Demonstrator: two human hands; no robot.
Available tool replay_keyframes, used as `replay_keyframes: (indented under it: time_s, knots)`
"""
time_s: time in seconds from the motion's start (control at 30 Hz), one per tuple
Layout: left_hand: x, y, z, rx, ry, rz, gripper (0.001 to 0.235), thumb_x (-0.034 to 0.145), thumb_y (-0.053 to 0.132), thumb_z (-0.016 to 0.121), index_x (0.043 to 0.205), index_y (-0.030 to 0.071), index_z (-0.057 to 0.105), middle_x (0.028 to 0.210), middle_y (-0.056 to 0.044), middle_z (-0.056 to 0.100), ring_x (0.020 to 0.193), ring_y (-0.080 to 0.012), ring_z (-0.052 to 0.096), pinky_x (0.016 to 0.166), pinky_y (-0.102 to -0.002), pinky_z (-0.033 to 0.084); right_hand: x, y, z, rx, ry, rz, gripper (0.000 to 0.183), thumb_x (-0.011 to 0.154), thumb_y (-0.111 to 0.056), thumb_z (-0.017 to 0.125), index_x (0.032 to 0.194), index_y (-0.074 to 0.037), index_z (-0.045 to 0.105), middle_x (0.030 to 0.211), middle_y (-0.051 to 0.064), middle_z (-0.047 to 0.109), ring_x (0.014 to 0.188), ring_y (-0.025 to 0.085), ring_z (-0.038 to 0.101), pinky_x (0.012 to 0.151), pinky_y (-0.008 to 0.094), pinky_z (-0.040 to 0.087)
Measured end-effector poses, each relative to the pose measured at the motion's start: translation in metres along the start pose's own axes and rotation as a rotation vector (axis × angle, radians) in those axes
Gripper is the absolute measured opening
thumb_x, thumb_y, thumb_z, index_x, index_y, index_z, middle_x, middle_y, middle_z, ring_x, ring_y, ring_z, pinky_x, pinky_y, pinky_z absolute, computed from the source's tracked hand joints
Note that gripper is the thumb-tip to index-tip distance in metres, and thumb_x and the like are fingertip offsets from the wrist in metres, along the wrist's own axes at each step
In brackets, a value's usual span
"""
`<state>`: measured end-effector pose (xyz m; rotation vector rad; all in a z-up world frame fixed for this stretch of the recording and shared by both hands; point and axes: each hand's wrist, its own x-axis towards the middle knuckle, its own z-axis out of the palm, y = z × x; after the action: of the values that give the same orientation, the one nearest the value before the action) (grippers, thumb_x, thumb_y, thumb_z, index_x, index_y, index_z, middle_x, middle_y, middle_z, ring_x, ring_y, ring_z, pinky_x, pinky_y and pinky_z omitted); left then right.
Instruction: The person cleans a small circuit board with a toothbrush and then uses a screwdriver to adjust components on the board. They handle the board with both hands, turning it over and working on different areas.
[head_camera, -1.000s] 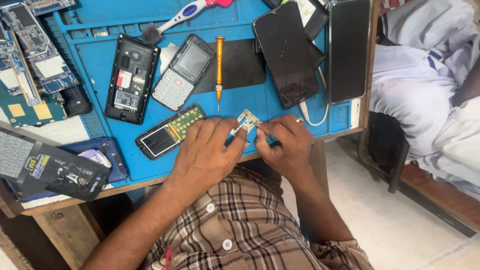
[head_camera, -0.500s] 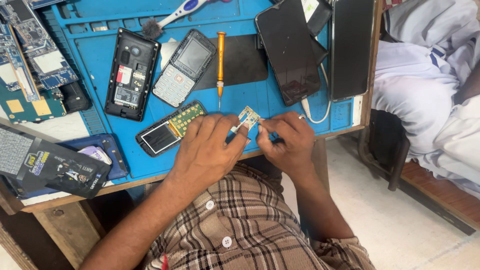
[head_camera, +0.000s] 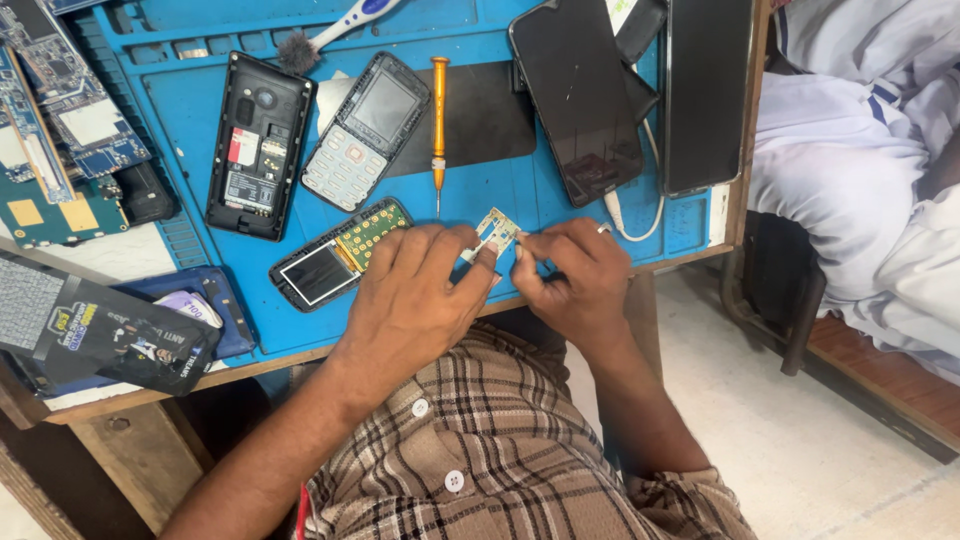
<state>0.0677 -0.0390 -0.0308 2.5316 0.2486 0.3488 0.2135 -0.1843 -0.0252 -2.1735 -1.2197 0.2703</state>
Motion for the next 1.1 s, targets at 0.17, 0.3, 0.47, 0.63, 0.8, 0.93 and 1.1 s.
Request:
replay_keyframes:
  time_s: [0.17,0.3,0.47,0.63,0.8,0.93,1.1]
  knots:
    - [0.000,0.001,0.000,0.002,0.002,-0.003,0.026,0.099,0.026,0.069,0.120,0.010,0.072,0.121,-0.004,0.064,0.109,-0.0208,0.059,0.095,-0.039,0.043,0.010,-0.007,-0.002,0.012,0.005,-0.001,0.015,0.080,-0.003,0.081,0.093,-0.005,0.073,0.085,0.007,0.067,0.071,0.017,0.066,0.058,0.029,0.050]
    - [-0.001,0.000,0.002,-0.004,-0.002,-0.006,0.027,0.099,0.027,0.070,0.119,0.010,0.072,0.121,-0.004,0.064,0.108,-0.0210,0.059,0.094,-0.040,0.043,0.015,-0.013,-0.004,-0.012,0.010,0.036,0.015,0.080,-0.003,0.081,0.093,-0.004,0.074,0.085,0.008,0.068,0.069,0.017,0.064,0.057,0.029,0.049]
    - [-0.001,0.000,0.003,-0.014,0.001,-0.015,0.026,0.098,0.027,0.070,0.119,0.011,0.072,0.122,-0.004,0.064,0.109,-0.0214,0.059,0.095,-0.040,0.043,0.006,-0.003,-0.001,0.013,-0.002,0.017,0.016,0.080,-0.003,0.081,0.095,-0.004,0.074,0.085,0.008,0.067,0.070,0.017,0.065,0.057,0.029,0.050]
    - [-0.001,0.000,0.003,-0.005,0.002,-0.009,0.026,0.099,0.027,0.070,0.120,0.012,0.072,0.122,-0.004,0.064,0.110,-0.0212,0.059,0.095,-0.040,0.043,-0.005,0.006,0.000,0.025,0.001,0.007,0.017,0.078,-0.003,0.080,0.094,-0.005,0.074,0.085,0.008,0.067,0.069,0.018,0.065,0.057,0.030,0.050]
    - [-0.001,0.001,0.002,-0.002,-0.017,-0.009,0.026,0.100,0.028,0.070,0.121,0.011,0.072,0.122,-0.004,0.064,0.110,-0.0207,0.059,0.094,-0.039,0.043,-0.013,0.010,0.003,-0.003,0.012,0.053,0.016,0.079,-0.002,0.081,0.093,-0.004,0.074,0.085,0.008,0.068,0.068,0.018,0.065,0.057,0.030,0.050]
    - [0.000,0.000,0.000,0.001,-0.013,-0.012,0.027,0.099,0.028,0.070,0.120,0.012,0.072,0.122,-0.004,0.064,0.110,-0.0210,0.059,0.095,-0.039,0.043,-0.011,0.012,0.003,0.004,-0.004,0.000,0.015,0.079,-0.003,0.081,0.093,-0.005,0.074,0.086,0.008,0.068,0.070,0.019,0.066,0.059,0.031,0.051]
    - [-0.001,0.001,0.002,0.005,0.004,-0.012,0.026,0.099,0.028,0.070,0.119,0.012,0.072,0.121,-0.004,0.064,0.109,-0.0210,0.059,0.093,-0.039,0.042,-0.012,0.012,0.001,0.030,-0.015,0.007,0.016,0.080,-0.004,0.081,0.094,-0.005,0.074,0.086,0.007,0.067,0.071,0.018,0.067,0.059,0.030,0.051]
